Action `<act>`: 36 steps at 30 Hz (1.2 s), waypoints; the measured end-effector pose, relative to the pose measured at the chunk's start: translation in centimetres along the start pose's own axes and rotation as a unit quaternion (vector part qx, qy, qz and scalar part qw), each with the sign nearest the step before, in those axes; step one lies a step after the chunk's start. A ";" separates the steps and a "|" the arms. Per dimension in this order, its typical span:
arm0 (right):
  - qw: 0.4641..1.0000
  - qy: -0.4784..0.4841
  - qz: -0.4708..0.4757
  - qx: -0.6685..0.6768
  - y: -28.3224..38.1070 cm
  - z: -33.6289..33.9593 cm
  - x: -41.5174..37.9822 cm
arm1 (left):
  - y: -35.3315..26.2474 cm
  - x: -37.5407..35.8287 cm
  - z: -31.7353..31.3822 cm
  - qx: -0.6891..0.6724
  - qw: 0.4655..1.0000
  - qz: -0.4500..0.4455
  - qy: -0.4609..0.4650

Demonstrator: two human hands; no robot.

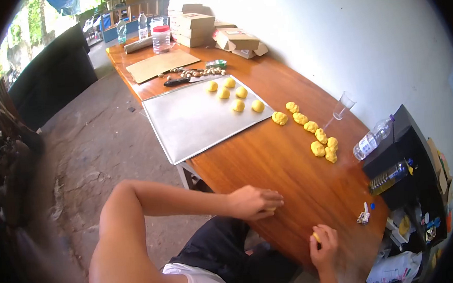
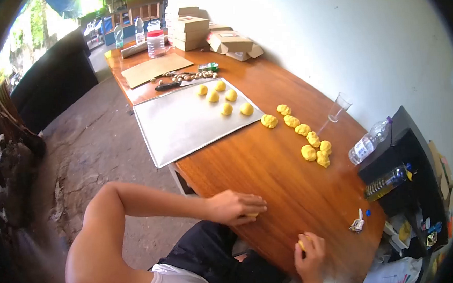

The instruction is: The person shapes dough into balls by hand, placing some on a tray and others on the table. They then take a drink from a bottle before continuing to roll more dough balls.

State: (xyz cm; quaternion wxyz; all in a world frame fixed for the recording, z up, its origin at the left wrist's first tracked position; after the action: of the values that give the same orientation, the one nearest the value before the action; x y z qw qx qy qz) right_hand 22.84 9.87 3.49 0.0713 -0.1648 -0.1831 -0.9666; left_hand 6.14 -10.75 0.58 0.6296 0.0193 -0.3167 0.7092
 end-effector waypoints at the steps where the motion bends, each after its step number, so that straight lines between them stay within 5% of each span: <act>1: 1.000 0.007 -0.001 0.007 -1.1 0.0 0.1 | 1.1 0.0 0.9 0.013 0.999 0.034 0.017; 4: 0.996 -0.070 -0.007 -0.061 -4.4 1.1 2.8 | 2.7 3.6 1.6 0.091 0.995 0.029 -0.035; 8: 0.985 -0.162 -0.061 -0.012 -9.6 -2.2 8.0 | 3.4 10.1 -3.0 -0.015 0.999 0.050 0.001; 10: 0.994 -0.112 -0.014 0.003 -4.2 -3.2 8.4 | 1.0 9.0 -4.1 -0.003 0.999 -0.045 0.000; 13: 0.998 -0.045 0.025 0.031 1.2 -2.0 3.5 | -2.0 3.7 -1.2 -0.019 0.998 -0.030 0.050; 18: 0.997 -0.037 -0.042 -0.048 -1.9 1.3 -1.1 | 0.3 0.7 3.3 0.045 0.998 0.024 0.031; 24: 0.975 -0.200 -0.095 -0.037 -9.2 -1.1 6.9 | 3.5 9.7 -2.3 0.054 0.997 0.053 -0.007; 31: 0.996 -0.087 -0.001 0.016 1.2 -1.6 1.4 | -2.7 2.7 0.3 0.002 0.998 -0.035 0.044; 36: 0.995 -0.068 -0.055 -0.054 -2.4 1.6 0.0 | 1.9 1.6 2.8 0.030 0.995 0.087 0.040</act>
State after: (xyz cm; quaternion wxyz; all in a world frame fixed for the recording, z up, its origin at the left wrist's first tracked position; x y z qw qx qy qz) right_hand 22.81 12.73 4.10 -0.0038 -0.2239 -0.1434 -0.9640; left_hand 3.07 -10.63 2.71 0.5770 -0.0179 -0.2707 0.7704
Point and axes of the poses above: each hand's wrist, its own x-axis towards the middle knuckle, its own z-axis out of the back of the hand, y = z × x, the point moved 7 cm from there along x, towards the middle knuckle, and after that the axes turned 6 degrees about y, right-handed, at the moved point
